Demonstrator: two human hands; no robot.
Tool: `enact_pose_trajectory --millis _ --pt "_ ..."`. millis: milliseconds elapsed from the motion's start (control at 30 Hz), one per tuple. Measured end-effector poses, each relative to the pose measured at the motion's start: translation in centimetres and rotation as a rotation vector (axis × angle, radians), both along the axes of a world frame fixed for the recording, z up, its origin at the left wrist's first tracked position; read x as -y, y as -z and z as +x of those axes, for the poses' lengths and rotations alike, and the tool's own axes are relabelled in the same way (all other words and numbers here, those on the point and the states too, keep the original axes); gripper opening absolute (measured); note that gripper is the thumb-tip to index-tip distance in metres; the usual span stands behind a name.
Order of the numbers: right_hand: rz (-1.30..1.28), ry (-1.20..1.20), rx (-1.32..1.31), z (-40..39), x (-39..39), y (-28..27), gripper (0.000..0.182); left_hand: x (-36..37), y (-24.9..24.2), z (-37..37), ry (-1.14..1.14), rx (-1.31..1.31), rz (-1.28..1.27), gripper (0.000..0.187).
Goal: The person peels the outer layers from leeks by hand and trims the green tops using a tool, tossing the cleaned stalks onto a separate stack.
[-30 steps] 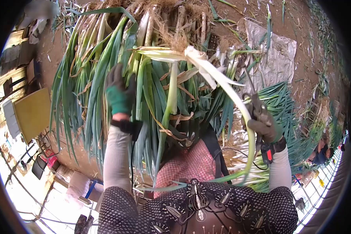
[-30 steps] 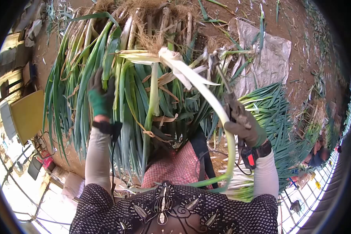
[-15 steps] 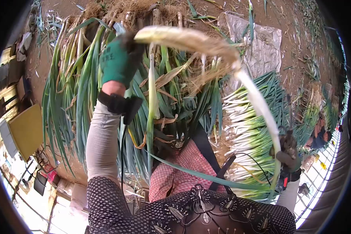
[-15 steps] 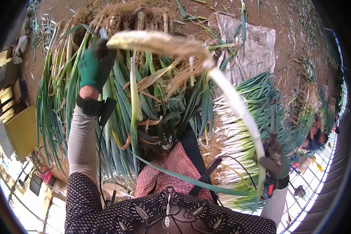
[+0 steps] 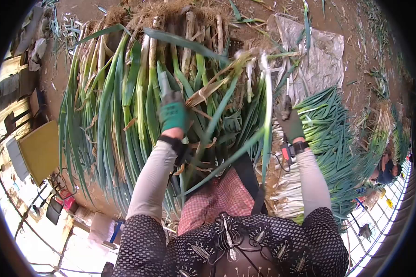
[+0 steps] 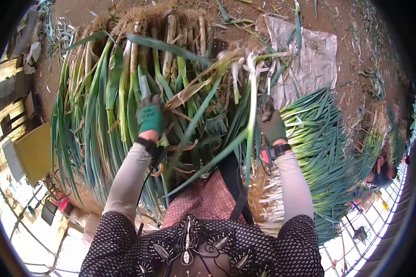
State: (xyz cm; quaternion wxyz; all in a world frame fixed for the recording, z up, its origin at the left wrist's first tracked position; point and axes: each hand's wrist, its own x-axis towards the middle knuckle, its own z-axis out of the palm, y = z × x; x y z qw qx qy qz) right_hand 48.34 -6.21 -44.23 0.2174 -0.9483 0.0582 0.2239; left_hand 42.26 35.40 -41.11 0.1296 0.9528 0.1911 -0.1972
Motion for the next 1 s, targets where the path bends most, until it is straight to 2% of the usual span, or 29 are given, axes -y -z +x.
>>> enact_pose_trajectory --millis 33,100,133,200,267,333,367,400,467,533,567,600,667,700,733,800,833,900,967,1000 --pt "0.003 0.003 -0.021 -0.8 -1.7 0.4 0.053 -0.8 0.7 -1.8 -0.09 0.037 0.063 0.069" --pt "0.177 0.065 -0.135 -2.7 -4.2 0.2 0.047 -2.2 1.7 -4.8 -0.13 0.243 0.095 0.069" --pt "0.538 0.295 -0.324 -2.9 -7.0 -2.3 0.033 -2.3 1.3 -5.2 -0.214 0.283 0.104 0.069" --pt "0.766 0.429 -0.524 -1.7 -12.1 -7.4 0.027 -2.4 0.4 -5.2 -0.289 0.364 0.074 0.067" --pt "0.94 0.491 -0.645 -1.0 -16.0 -9.7 0.024 -1.8 -0.3 -5.4 -0.306 0.51 -0.002 0.065" --pt "1.063 0.479 -0.691 0.9 -19.9 -9.5 0.023 1.0 -3.4 -5.0 -0.248 0.453 -0.583 0.059" --pt "1.149 0.494 -0.661 1.4 -22.0 -8.2 0.022 3.8 -6.7 -5.0 -0.483 0.148 -0.889 0.056" --pt "1.226 0.515 -0.619 1.9 -24.0 -6.8 0.022 5.1 -5.2 -7.3 -0.365 0.219 -0.947 0.054" --pt "1.37 0.359 -0.426 2.6 -26.8 -5.0 0.023 7.6 -2.1 -11.8 -0.13 0.36 -1.076 0.05" --pt "1.551 0.051 -0.264 1.8 -27.0 -0.4 0.035 7.9 -4.8 -10.4 -0.311 0.438 -1.302 0.041" --pt "1.603 -0.138 -0.212 0.9 -26.4 1.3 0.044 7.4 -9.3 -7.8 -0.824 0.116 -1.792 0.037" --pt "1.62 -0.249 -0.208 -0.4 -25.9 1.9 0.052 7.2 -9.6 -7.6 -0.899 0.049 -1.602 0.031" --pt "1.326 -0.294 -0.301 -2.0 -24.9 -2.1 0.054 6.9 -8.6 -8.6 -0.758 0.042 -1.564 0.031" --pt "1.293 0.083 -0.763 -2.5 -25.3 -6.7 0.051 6.8 -8.6 -8.9 -0.671 0.01 -1.518 0.036" --pt "1.333 0.098 -0.74 -4.0 -24.8 -3.1 0.039 6.5 -7.8 -9.7 -0.421 0.009 -1.437 0.039" --pt "1.23 0.135 -0.513 -3.8 -24.3 -7.3 0.037 4.9 -5.7 -11.1 0.042 0.025 -1.214 0.047" --pt "1.182 0.147 -0.409 -3.7 -23.4 -9.4 0.037 3.8 -6.0 -10.5 -0.046 0.031 -0.99 0.05" --pt "0.71 -0.204 -0.186 -3.9 -20.9 -10.9 0.04 0.8 -6.4 -7.8 -0.216 0.021 -0.532 0.058" --pt "0.999 -0.077 -0.342 -6.2 -18.8 -9.0 0.038 -3.1 -3.4 -6.3 -0.151 0.503 0.014 0.061" --pt "0.953 -0.03 -0.404 -7.7 -17.5 -8.4 0.044 -5.1 -1.5 -6.0 -0.248 0.336 0.037 0.06"
